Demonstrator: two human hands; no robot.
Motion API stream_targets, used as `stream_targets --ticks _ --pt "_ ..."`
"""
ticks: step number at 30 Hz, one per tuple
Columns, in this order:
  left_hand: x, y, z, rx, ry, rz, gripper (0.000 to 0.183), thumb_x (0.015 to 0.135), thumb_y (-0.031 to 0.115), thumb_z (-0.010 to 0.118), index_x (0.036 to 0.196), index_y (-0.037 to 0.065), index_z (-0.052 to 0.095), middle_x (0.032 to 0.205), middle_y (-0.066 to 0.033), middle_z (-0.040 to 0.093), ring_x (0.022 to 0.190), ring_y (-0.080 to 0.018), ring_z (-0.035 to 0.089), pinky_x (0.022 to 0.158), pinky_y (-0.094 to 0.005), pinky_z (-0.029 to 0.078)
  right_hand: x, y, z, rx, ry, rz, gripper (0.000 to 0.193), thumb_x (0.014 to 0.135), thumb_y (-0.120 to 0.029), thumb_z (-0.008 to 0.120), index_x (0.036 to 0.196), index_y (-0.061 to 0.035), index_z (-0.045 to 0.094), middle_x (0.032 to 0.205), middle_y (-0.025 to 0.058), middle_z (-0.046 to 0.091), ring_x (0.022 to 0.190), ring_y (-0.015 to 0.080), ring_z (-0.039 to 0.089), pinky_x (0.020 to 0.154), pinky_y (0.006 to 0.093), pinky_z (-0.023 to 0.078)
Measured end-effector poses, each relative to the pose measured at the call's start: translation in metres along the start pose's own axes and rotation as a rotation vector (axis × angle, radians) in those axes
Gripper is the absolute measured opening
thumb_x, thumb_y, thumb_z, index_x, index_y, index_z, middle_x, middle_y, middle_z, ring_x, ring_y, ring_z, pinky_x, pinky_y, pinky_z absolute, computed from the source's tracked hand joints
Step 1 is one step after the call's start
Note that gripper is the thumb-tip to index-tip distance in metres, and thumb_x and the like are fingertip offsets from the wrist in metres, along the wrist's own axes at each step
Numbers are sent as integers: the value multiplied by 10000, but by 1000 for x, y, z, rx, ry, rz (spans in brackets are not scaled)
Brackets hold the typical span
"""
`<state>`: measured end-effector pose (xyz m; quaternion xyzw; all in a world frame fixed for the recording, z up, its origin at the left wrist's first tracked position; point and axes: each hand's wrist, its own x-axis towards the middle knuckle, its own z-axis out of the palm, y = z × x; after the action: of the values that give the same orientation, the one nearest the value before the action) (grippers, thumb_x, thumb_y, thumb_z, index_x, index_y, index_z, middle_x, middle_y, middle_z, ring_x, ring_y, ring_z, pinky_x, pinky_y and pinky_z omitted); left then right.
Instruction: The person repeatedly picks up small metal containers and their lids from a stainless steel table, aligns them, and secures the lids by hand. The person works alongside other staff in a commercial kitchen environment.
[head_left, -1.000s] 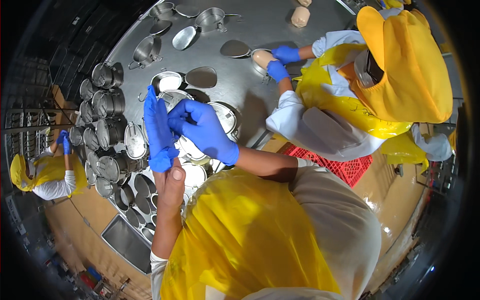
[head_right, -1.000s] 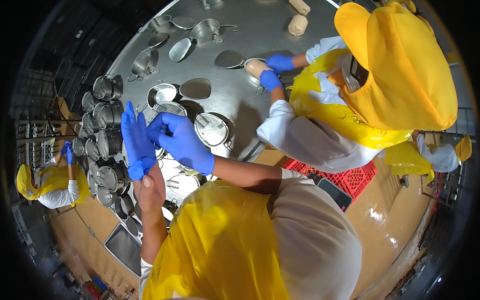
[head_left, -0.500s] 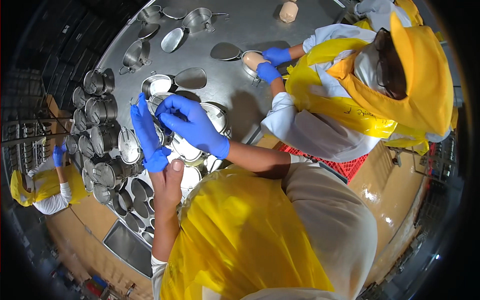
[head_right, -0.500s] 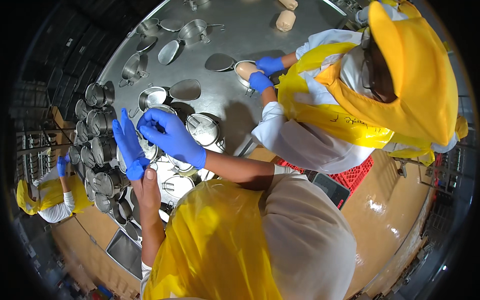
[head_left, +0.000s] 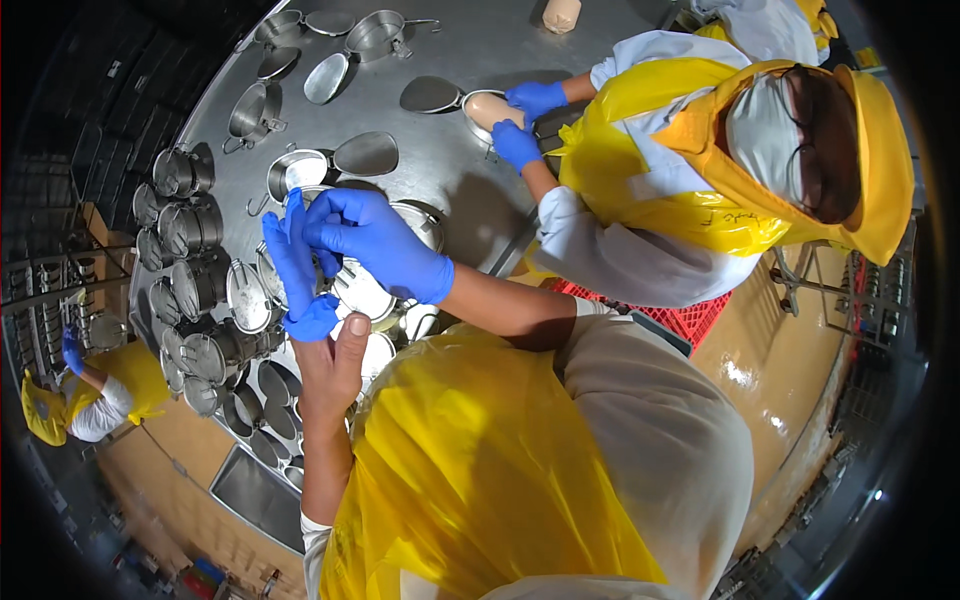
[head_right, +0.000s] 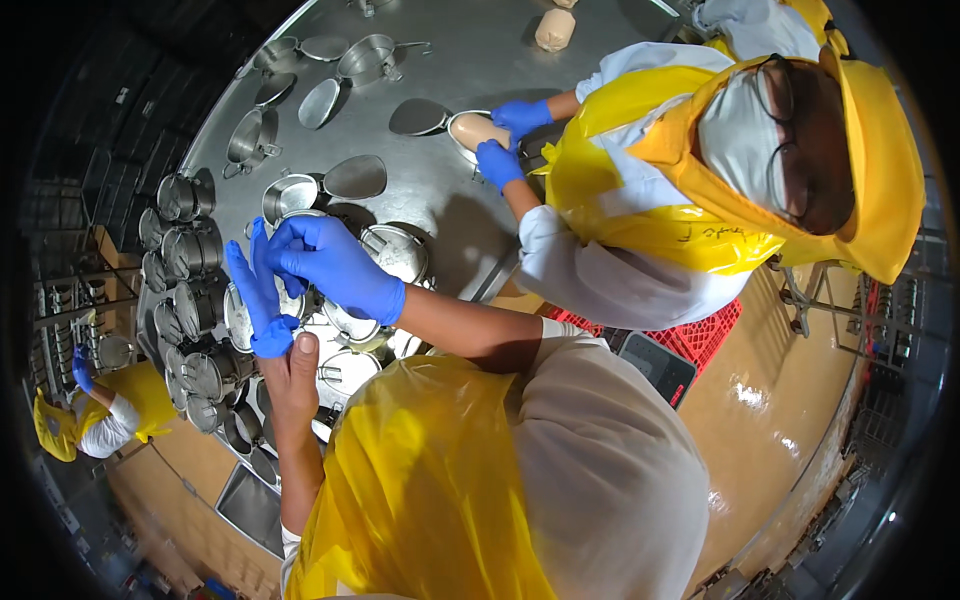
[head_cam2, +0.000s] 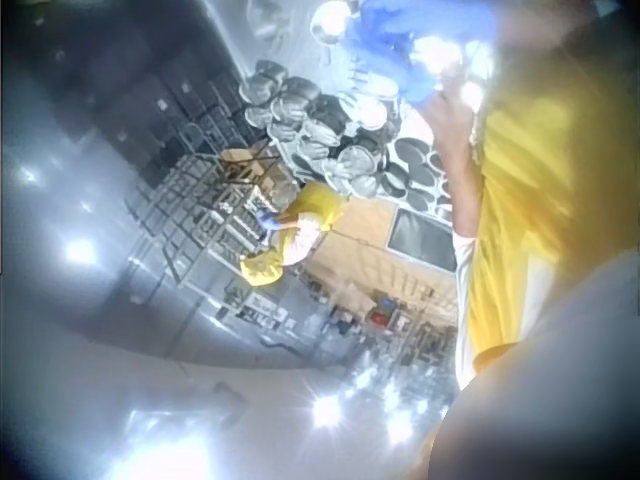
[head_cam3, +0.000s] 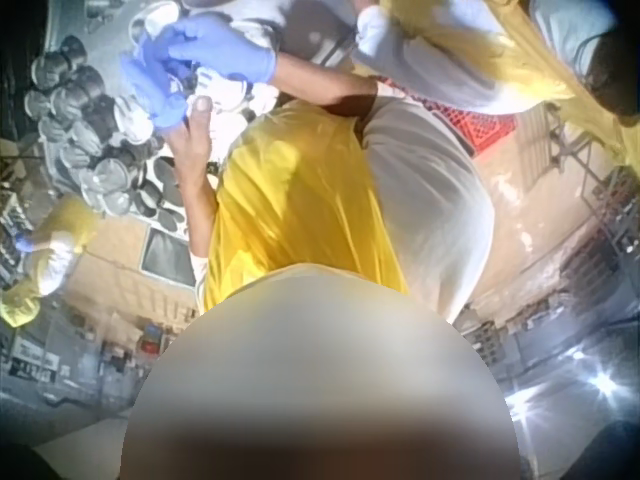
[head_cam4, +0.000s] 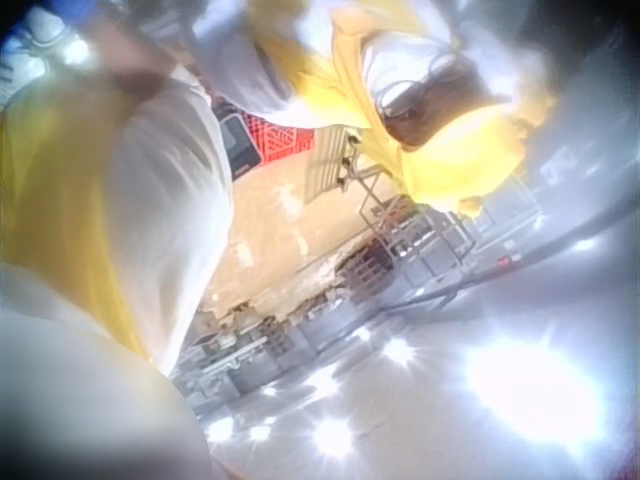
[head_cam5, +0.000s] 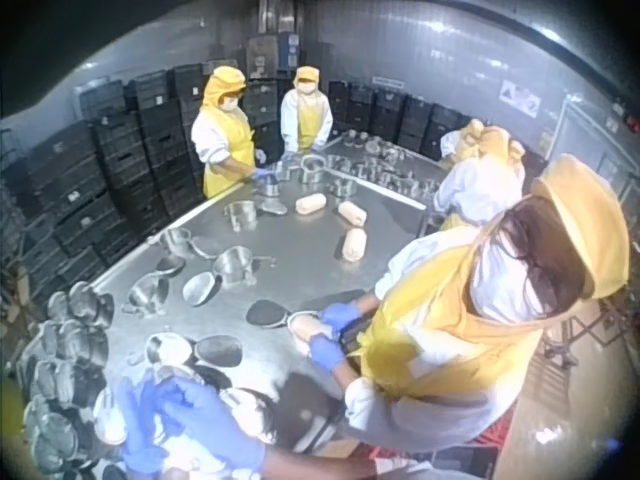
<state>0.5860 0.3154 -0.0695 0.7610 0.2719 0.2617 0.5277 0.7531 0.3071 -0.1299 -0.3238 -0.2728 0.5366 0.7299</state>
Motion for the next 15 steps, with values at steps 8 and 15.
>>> stream_targets --ticks 8,15 --pt "1 -16 -3 -85 -63 -40 842 976 431 719 1528 -104 378 1048 -47 506 902 -161 437 784 -315 390 -6 -7 6 100 80 -8 93 984 -53 641 1057 2 661 877 43 679 729 101 636 678 258 520" --pt "0 -11 4 -163 7 -93 839 987 392 720 1542 -113 344 1109 -49 514 949 -162 457 826 -318 404 -4 5 6 -158 132 -87 42 929 -25 667 919 -32 626 817 -46 577 763 17 495 674 215 419"
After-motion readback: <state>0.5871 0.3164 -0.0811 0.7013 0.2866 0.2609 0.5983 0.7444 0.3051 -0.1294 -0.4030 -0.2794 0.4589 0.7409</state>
